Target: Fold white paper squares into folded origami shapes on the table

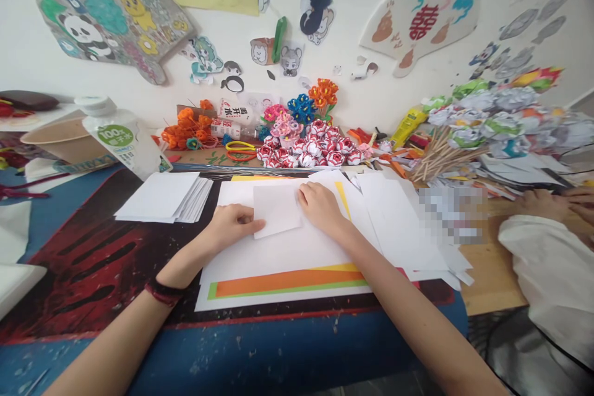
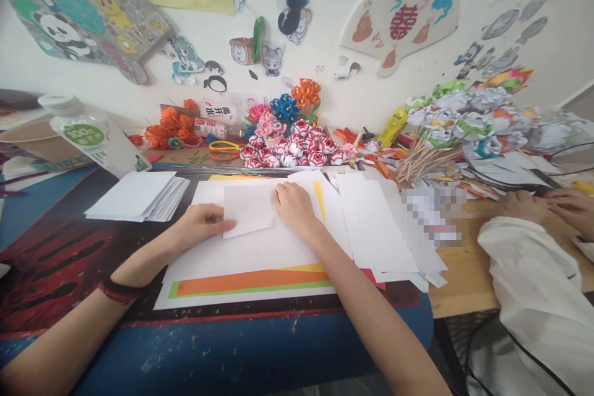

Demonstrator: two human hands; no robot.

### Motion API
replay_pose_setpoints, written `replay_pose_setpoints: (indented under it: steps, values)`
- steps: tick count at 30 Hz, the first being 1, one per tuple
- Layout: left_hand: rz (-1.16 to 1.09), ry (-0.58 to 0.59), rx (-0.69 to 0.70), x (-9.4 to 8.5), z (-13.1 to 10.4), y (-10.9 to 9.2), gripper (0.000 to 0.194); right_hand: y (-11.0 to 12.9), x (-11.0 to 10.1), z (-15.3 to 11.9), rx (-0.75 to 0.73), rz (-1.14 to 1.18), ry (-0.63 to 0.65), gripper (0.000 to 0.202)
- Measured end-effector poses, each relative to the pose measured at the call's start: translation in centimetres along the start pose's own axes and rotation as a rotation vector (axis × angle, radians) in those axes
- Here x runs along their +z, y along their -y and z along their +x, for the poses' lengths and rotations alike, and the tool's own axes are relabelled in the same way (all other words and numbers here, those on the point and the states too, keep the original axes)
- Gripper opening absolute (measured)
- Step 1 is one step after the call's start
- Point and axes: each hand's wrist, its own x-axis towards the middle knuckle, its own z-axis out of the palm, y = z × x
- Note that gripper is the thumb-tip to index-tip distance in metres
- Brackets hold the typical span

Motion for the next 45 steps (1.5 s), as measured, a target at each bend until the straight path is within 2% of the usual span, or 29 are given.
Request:
replay_pose_setpoints:
  steps: [24,35,39,42,45]
  values:
    - [0.014,0.002,0.028,-0.1,-0.4,0.3,0.041,-0.1,0.4,0.0,-0.029,0.006,-0.032,0.028]
    - [-0.026,0.023,0.083,-0.7,-0.5,1.3,0.040,-0.2,0.2,0.0,-0.019,0.077,-0.034,0.025]
    - [-0.044,-0.031,0.061,-0.5,-0.7,0.7,0.042,-0.2,-0.2,-0.1,0.035,0.248,-0.079,0.028]
    - [-0.086,-0.083,0.030,-0.6,-1.0,0.1,0.044,0.0,-0.9,-0.2,0.084,0.582,-0.086,0.039]
    - [-0.104,-0.152,0.036,-0.9,-1.3,-0.3,0.047,0.6,-1.8,-0.3,0.051,0.928,-0.047,0.047]
